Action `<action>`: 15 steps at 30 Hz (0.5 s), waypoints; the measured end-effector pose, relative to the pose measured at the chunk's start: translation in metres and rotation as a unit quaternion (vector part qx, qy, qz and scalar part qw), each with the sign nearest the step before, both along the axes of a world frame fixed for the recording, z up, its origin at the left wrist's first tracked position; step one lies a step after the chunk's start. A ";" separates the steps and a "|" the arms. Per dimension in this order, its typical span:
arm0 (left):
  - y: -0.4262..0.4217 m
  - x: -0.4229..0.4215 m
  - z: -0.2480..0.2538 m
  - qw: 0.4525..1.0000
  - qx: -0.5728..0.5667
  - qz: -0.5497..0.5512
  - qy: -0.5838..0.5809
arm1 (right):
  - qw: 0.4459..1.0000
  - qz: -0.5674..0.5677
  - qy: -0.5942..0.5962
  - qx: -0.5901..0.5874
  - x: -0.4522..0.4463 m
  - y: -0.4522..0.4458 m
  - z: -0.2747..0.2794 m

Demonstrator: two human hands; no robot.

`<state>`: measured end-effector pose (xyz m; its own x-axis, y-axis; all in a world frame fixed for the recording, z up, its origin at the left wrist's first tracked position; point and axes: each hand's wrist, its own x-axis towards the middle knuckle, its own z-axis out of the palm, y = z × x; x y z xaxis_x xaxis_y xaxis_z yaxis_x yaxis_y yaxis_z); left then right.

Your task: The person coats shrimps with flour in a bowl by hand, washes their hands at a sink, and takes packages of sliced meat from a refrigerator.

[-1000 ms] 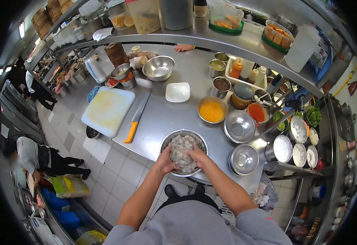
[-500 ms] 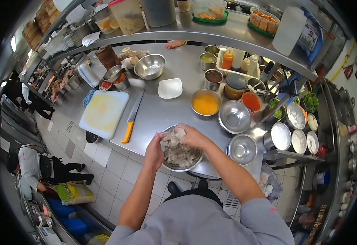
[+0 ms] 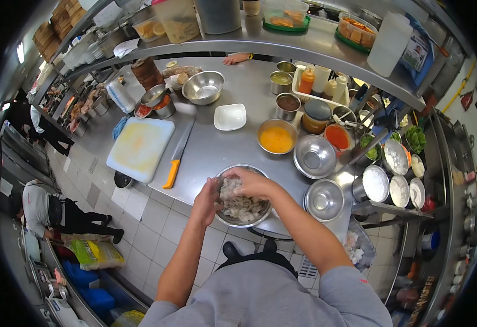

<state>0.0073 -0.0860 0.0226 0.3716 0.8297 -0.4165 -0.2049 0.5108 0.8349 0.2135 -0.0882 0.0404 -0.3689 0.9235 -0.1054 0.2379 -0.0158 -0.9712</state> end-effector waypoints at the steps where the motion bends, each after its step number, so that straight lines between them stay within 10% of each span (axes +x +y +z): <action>1: 0.000 -0.001 -0.005 0.999 -0.044 -0.027 -0.017 | 1.000 0.002 -0.001 0.000 0.003 -0.004 -0.003; 6: -0.007 0.011 -0.030 0.982 -0.169 -0.053 -0.068 | 0.869 -0.294 0.217 -0.333 -0.012 -0.041 -0.014; 8: -0.007 0.018 -0.030 0.964 -0.235 -0.058 -0.112 | 0.844 -0.346 0.253 -0.322 -0.020 -0.046 -0.099; 15: -0.008 0.027 -0.053 0.965 -0.218 -0.047 -0.141 | 0.829 -0.291 0.306 -0.368 -0.022 -0.039 -0.088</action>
<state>0.0344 -0.0941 -0.0309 0.5863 0.5560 -0.5891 -0.3277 0.8279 0.4553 0.1911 -0.1267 -0.0477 -0.0764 0.7324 -0.6766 -0.5504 -0.5968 -0.5839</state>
